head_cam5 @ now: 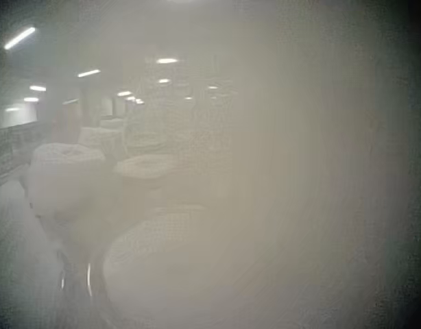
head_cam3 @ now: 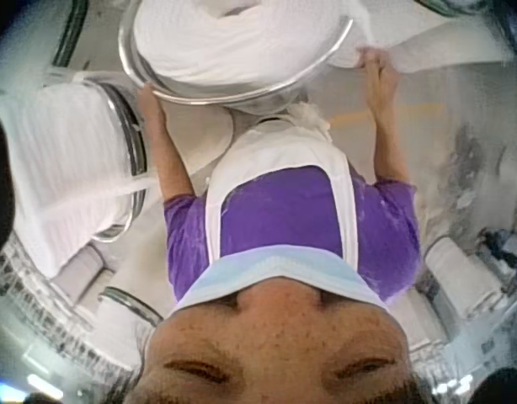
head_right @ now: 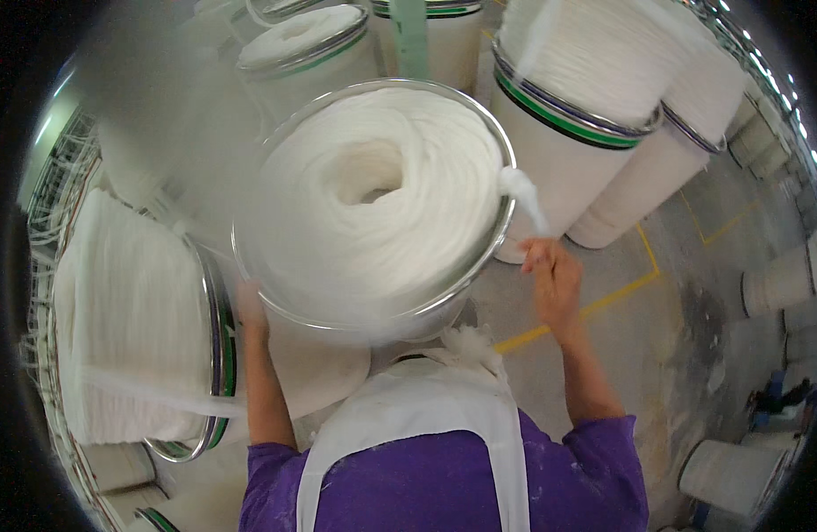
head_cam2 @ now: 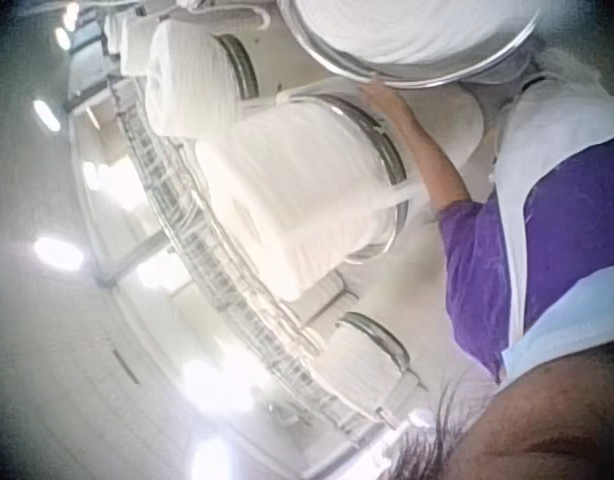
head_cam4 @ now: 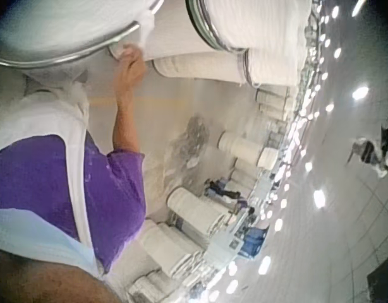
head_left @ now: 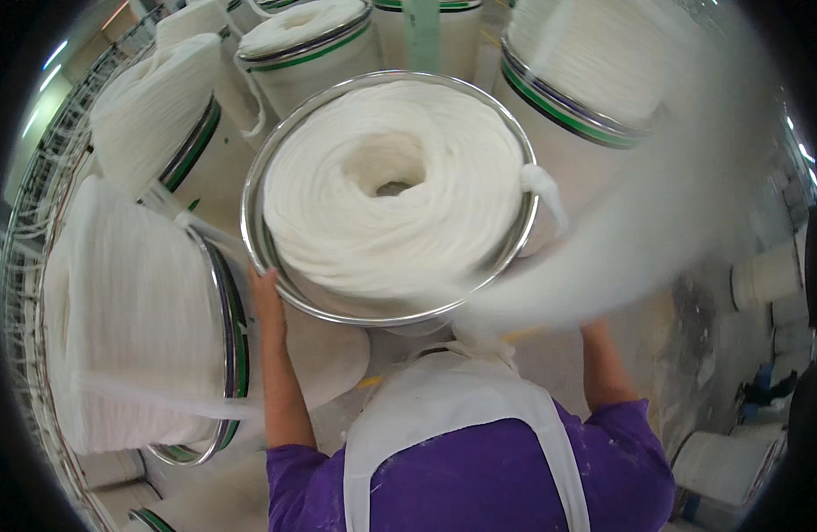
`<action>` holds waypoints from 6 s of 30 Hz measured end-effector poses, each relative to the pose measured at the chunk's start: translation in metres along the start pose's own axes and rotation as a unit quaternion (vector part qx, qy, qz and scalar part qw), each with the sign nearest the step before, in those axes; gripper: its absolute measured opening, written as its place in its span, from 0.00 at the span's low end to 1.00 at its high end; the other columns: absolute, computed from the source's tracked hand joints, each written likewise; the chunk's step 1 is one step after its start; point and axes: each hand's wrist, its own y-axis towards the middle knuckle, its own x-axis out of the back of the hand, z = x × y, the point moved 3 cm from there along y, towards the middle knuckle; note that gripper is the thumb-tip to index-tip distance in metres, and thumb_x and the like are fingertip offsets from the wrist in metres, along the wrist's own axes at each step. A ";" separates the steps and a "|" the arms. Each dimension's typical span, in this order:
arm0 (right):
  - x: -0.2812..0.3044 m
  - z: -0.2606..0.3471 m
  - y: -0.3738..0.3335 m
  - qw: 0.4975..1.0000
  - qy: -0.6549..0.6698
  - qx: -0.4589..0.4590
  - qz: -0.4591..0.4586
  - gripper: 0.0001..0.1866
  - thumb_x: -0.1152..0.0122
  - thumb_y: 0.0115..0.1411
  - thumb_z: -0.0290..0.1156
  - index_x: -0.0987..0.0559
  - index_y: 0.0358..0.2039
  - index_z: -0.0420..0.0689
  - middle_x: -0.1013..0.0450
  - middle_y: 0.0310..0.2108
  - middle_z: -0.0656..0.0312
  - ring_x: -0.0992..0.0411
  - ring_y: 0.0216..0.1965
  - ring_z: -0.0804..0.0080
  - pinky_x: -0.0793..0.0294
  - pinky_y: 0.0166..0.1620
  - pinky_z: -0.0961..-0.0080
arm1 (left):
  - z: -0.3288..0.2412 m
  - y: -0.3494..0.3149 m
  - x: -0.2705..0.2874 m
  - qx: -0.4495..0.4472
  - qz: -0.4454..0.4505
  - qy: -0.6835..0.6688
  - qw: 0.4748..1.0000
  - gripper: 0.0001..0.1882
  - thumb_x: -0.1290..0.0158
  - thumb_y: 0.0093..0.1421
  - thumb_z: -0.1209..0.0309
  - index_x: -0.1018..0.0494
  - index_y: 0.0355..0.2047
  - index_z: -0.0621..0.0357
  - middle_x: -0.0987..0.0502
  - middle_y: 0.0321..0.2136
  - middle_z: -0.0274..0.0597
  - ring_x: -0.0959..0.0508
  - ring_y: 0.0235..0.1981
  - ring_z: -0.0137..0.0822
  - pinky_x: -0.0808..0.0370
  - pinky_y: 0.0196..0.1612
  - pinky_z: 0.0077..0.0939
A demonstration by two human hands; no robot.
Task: The person repeatedly pulls white yarn from large rolls, ties the ends together using a small wooden stick, and places the rolls back on the floor. The task is performed across multiple rolls in a factory setting.
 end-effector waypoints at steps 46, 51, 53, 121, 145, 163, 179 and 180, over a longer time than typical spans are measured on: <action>-0.129 -0.029 0.146 0.854 -0.200 0.383 0.290 0.17 0.55 0.66 0.42 0.25 0.46 0.45 0.29 0.47 0.60 0.34 0.51 0.62 0.36 0.55 0.67 | -0.054 -0.107 -0.095 -0.065 -0.016 -0.053 0.996 0.40 0.52 0.63 0.55 0.56 0.64 0.68 0.48 0.63 0.60 0.39 0.61 0.45 0.43 0.61 0.34; -0.149 -0.020 0.154 0.844 -0.223 0.353 0.338 0.17 0.57 0.66 0.41 0.24 0.42 0.43 0.29 0.41 0.56 0.32 0.47 0.60 0.34 0.52 0.66 | -0.067 -0.115 -0.104 0.016 -0.066 -0.006 0.998 0.40 0.51 0.63 0.59 0.59 0.64 0.69 0.50 0.64 0.61 0.38 0.60 0.45 0.42 0.60 0.33; -0.155 -0.014 0.155 0.829 -0.243 0.343 0.368 0.18 0.57 0.66 0.41 0.24 0.41 0.42 0.30 0.39 0.55 0.32 0.46 0.59 0.34 0.50 0.66 | -0.072 -0.106 -0.099 -0.023 -0.048 -0.029 0.998 0.42 0.51 0.63 0.58 0.60 0.64 0.70 0.50 0.64 0.61 0.38 0.60 0.46 0.42 0.60 0.33; -0.079 -0.030 0.016 0.959 0.144 0.223 0.096 0.14 0.48 0.65 0.40 0.22 0.31 0.43 0.27 0.28 0.63 0.33 0.29 0.75 0.34 0.34 0.79 | -0.039 -0.148 -0.168 0.139 0.235 -0.125 0.954 0.15 0.41 0.57 0.59 0.21 0.34 0.59 0.23 0.33 0.34 0.28 0.36 0.24 0.33 0.42 0.20; -0.081 -0.155 -0.128 0.697 0.321 -0.550 0.328 0.18 0.42 0.60 0.41 0.24 0.45 0.43 0.32 0.24 0.71 0.45 0.15 0.85 0.48 0.17 0.85 | -0.025 -0.157 -0.144 0.132 0.229 -0.152 0.952 0.17 0.52 0.65 0.63 0.26 0.43 0.65 0.30 0.21 0.30 0.30 0.25 0.24 0.32 0.33 0.20; -0.064 -0.170 -0.184 0.747 0.010 -0.213 0.630 0.18 0.42 0.58 0.40 0.27 0.19 0.40 0.35 0.17 0.67 0.38 0.21 0.77 0.38 0.26 0.72 | 0.010 -0.200 0.075 -0.025 -0.462 0.033 0.886 0.28 0.50 0.64 0.62 0.41 0.58 0.67 0.33 0.51 0.46 0.32 0.52 0.37 0.37 0.54 0.28; -0.101 -0.090 -0.106 0.775 -0.225 0.078 0.586 0.17 0.37 0.48 0.33 0.25 0.39 0.45 0.27 0.37 0.55 0.27 0.38 0.52 0.28 0.40 0.59 | 0.093 -0.268 -0.116 0.218 -0.074 -0.242 0.943 0.20 0.56 0.67 0.58 0.26 0.41 0.64 0.25 0.30 0.37 0.26 0.33 0.26 0.29 0.38 0.22; -0.103 -0.054 -0.090 0.822 -0.179 0.186 0.508 0.15 0.38 0.49 0.31 0.25 0.39 0.44 0.28 0.37 0.55 0.27 0.37 0.53 0.28 0.40 0.58 | 0.090 -0.264 -0.114 0.199 -0.066 -0.259 0.943 0.19 0.56 0.67 0.59 0.28 0.43 0.64 0.24 0.33 0.39 0.24 0.35 0.31 0.27 0.41 0.26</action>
